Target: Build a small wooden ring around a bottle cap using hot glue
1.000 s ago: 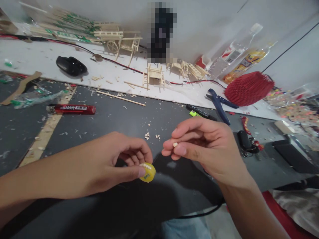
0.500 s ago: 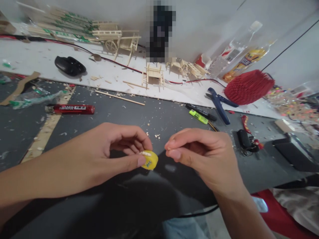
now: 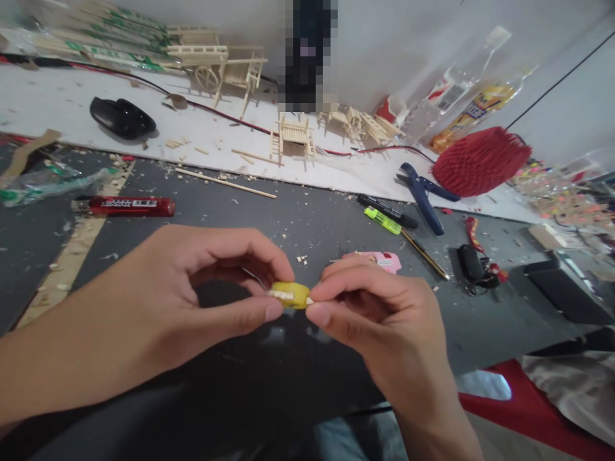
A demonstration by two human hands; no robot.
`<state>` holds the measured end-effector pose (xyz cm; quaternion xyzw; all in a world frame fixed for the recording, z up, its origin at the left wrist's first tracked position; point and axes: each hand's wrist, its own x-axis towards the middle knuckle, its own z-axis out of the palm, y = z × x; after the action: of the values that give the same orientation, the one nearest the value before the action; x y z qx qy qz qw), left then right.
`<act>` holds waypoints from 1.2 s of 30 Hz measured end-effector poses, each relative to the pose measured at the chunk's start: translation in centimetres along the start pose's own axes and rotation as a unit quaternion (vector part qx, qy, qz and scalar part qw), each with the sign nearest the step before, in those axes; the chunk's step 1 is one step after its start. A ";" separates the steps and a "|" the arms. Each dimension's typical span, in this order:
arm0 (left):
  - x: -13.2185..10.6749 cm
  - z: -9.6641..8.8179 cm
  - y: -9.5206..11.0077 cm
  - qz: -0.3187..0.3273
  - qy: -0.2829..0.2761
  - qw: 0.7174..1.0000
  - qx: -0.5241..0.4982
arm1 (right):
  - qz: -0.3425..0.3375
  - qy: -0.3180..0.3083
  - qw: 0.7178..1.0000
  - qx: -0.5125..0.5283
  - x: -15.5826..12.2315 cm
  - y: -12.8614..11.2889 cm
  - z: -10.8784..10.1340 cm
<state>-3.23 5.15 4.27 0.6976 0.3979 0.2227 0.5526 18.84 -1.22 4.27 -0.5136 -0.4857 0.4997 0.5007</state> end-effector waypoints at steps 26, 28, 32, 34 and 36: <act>-0.4 0.4 -0.7 0.093 0.101 0.986 0.096 | -0.043 -0.007 0.998 -0.042 0.0 0.9 0.5; -0.4 0.4 -0.8 0.097 0.103 0.986 0.093 | -0.048 -0.006 0.998 -0.048 0.0 0.9 0.5; -0.4 0.4 -0.9 0.097 0.108 0.984 0.107 | -0.065 -0.006 0.996 -0.052 -0.2 0.9 0.4; -0.5 0.4 -0.9 0.098 0.110 0.984 0.104 | -0.070 -0.007 0.996 -0.055 -0.2 0.9 0.4; -0.6 0.4 -0.9 0.101 0.110 0.984 0.097 | -0.069 -0.007 0.996 -0.058 -0.1 1.0 0.3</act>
<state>-3.53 4.49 3.36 0.7560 0.4033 0.3133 0.4095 18.48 -1.32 3.28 -0.5036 -0.5517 0.4389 0.4993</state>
